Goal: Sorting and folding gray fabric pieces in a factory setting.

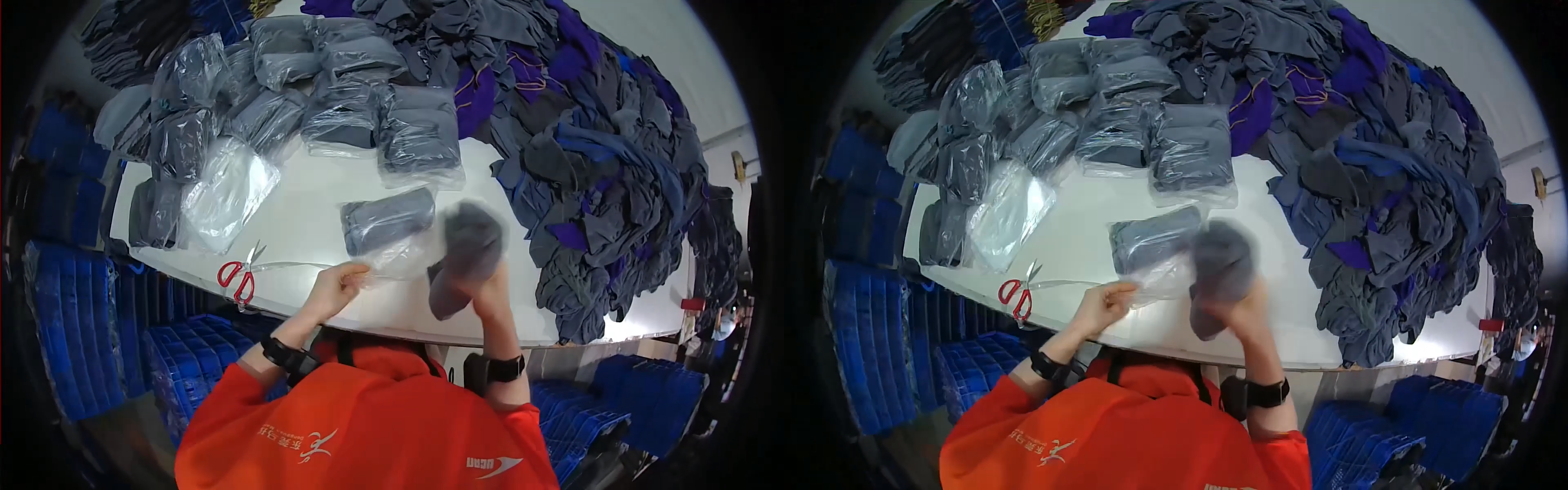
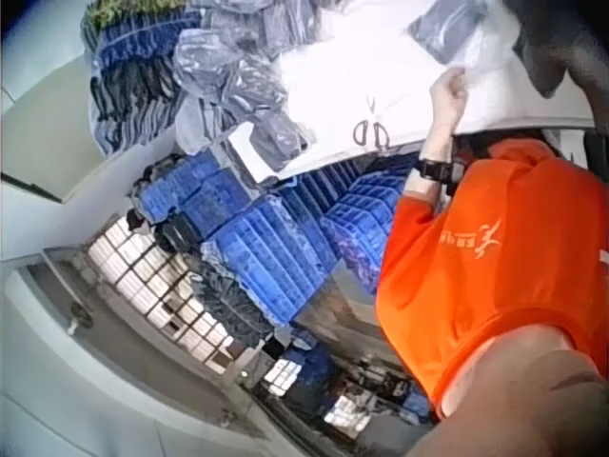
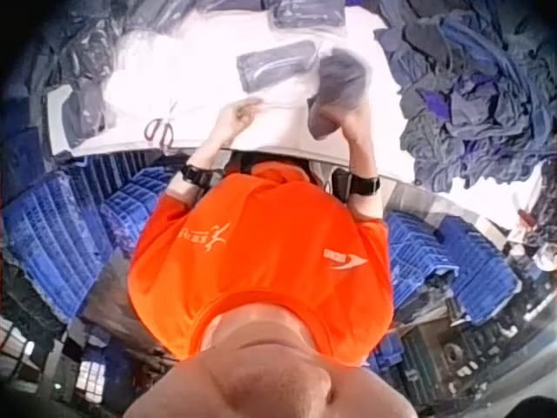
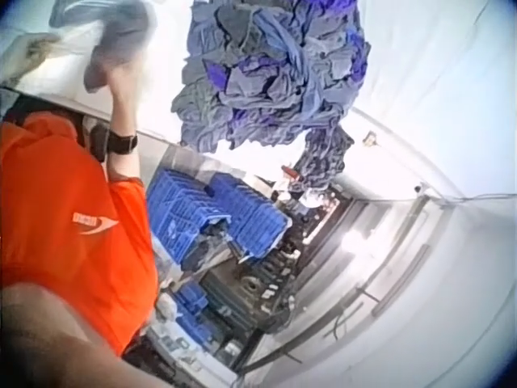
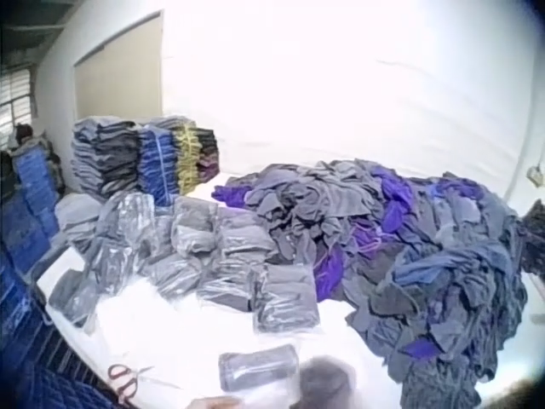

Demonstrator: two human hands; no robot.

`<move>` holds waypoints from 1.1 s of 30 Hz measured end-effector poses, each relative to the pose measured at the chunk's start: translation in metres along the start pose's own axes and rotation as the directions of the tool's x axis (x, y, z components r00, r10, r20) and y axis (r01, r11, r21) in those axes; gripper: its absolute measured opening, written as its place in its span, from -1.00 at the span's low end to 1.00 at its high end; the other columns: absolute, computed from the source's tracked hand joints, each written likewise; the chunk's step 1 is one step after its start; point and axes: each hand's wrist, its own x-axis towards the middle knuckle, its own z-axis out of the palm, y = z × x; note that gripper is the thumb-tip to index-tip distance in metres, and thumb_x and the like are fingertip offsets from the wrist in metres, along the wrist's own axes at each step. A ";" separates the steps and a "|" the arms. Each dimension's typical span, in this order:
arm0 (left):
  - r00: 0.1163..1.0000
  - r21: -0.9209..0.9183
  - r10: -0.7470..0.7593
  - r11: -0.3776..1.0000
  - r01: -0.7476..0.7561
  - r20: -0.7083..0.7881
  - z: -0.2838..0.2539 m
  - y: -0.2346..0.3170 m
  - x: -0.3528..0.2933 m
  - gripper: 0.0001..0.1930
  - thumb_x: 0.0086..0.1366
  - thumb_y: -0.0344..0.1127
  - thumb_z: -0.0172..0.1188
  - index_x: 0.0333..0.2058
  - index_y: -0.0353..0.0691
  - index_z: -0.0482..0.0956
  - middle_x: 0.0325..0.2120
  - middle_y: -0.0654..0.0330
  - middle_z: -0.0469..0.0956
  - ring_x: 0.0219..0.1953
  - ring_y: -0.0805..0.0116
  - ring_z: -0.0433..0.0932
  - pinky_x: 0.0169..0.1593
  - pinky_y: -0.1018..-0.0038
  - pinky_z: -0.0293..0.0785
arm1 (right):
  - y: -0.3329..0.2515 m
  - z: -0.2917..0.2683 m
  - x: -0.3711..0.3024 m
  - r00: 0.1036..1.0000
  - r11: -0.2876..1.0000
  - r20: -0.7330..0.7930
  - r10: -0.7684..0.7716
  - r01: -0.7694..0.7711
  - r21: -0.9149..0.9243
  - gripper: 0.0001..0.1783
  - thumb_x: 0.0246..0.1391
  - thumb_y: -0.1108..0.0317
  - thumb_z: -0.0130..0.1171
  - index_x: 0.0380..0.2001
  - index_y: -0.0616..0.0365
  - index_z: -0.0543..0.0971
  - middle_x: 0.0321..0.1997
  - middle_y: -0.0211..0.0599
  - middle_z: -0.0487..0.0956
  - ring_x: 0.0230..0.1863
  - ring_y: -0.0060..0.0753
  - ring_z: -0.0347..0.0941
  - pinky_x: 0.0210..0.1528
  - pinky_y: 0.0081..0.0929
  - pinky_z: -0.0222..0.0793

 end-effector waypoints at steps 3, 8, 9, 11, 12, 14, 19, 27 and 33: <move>0.937 0.383 0.276 0.906 -0.179 -0.214 0.006 0.005 0.006 -0.80 -0.03 -0.34 0.29 -0.36 -0.20 0.64 -0.50 0.12 0.53 -0.47 0.23 0.46 -0.32 0.51 0.39 | -0.024 0.049 -0.023 0.826 0.708 0.484 -0.289 0.525 -0.472 -0.34 -0.44 0.42 0.24 -0.07 0.10 0.38 -0.22 -0.11 0.48 -0.14 -0.11 0.42 -0.08 -0.25 0.31; 0.906 0.088 0.193 0.981 -0.172 -0.378 0.016 0.019 0.009 -0.90 0.11 -0.42 0.14 -0.42 -0.25 0.61 -0.66 0.14 0.38 -0.58 0.26 0.40 -0.47 0.51 0.31 | 0.029 0.061 -0.016 0.870 0.474 0.475 -0.136 0.478 -0.739 -0.43 -0.41 0.42 0.17 -0.13 0.10 0.42 -0.21 -0.07 0.47 -0.09 0.00 0.38 -0.06 -0.18 0.28; 0.849 0.241 0.378 0.921 -0.305 -0.370 0.018 0.018 0.005 -0.89 0.12 -0.45 0.11 -0.38 -0.24 0.59 -0.66 0.13 0.35 -0.60 0.22 0.39 -0.47 0.48 0.32 | 0.037 0.060 -0.008 0.904 0.391 0.385 -0.186 0.427 -0.815 -0.46 -0.40 0.44 0.14 -0.15 0.11 0.44 -0.21 -0.08 0.47 -0.10 0.02 0.38 -0.06 -0.17 0.30; 0.765 0.388 0.561 0.813 -0.435 -0.317 0.022 0.016 0.000 -0.85 0.12 -0.49 0.08 -0.33 -0.23 0.58 -0.66 0.13 0.33 -0.61 0.19 0.39 -0.48 0.45 0.32 | 0.050 0.056 0.014 0.943 0.539 0.310 0.123 0.200 -0.819 -0.49 -0.34 0.43 0.10 -0.15 0.13 0.44 -0.21 -0.11 0.49 -0.13 0.01 0.41 -0.05 -0.18 0.32; 0.752 0.466 0.617 0.749 -0.471 -0.232 0.025 0.010 -0.002 -0.80 0.09 -0.51 0.07 -0.28 -0.21 0.55 -0.63 0.11 0.33 -0.59 0.16 0.39 -0.47 0.41 0.34 | 0.060 0.054 0.022 0.862 0.604 0.267 0.430 -0.055 -0.795 -0.52 -0.29 0.42 0.07 -0.14 0.14 0.44 -0.21 -0.15 0.51 -0.16 0.01 0.43 -0.03 -0.20 0.33; 0.772 0.540 0.614 0.712 -0.449 -0.167 0.029 0.006 -0.006 -0.67 0.01 -0.58 0.05 -0.20 -0.20 0.49 -0.51 0.07 0.36 -0.50 0.10 0.41 -0.41 0.31 0.36 | 0.106 0.056 0.022 0.861 0.895 0.249 0.443 -0.439 -0.073 -0.54 -0.29 0.42 0.05 -0.17 0.21 0.44 -0.25 -0.13 0.51 -0.18 -0.03 0.45 -0.06 -0.21 0.36; 0.800 0.513 0.485 0.816 -0.267 -0.354 0.028 -0.018 0.007 -0.79 0.05 -0.57 0.05 -0.27 -0.32 0.46 -0.51 0.10 0.40 -0.48 0.16 0.41 -0.38 0.39 0.35 | 0.119 0.044 0.022 0.821 0.272 0.257 0.510 -0.437 0.857 -0.52 -0.27 0.46 0.08 -0.14 0.31 0.36 -0.24 -0.08 0.44 -0.25 -0.11 0.44 -0.13 -0.14 0.41; 0.894 -0.235 0.099 0.947 -0.219 -0.437 0.016 0.008 0.021 -0.64 0.35 -0.12 -0.10 -0.36 -0.30 0.55 -0.59 0.37 0.45 -0.56 0.59 0.38 -0.48 0.62 0.29 | 0.017 0.074 -0.008 0.823 0.517 0.482 -0.302 0.566 -0.642 -0.30 -0.48 0.34 0.29 -0.06 0.01 0.42 -0.14 -0.12 0.47 -0.11 -0.05 0.40 -0.08 -0.18 0.29; 0.764 0.514 0.629 0.707 -0.486 -0.143 0.011 -0.003 0.003 -0.84 0.22 -0.42 0.02 -0.29 -0.30 0.54 -0.49 0.12 0.55 -0.47 0.36 0.50 -0.39 0.42 0.40 | 0.052 0.074 0.024 0.898 0.880 0.153 0.413 -0.350 -0.321 -0.60 -0.35 0.39 0.16 -0.28 0.16 0.49 -0.41 -0.17 0.50 -0.35 -0.20 0.46 -0.20 -0.27 0.36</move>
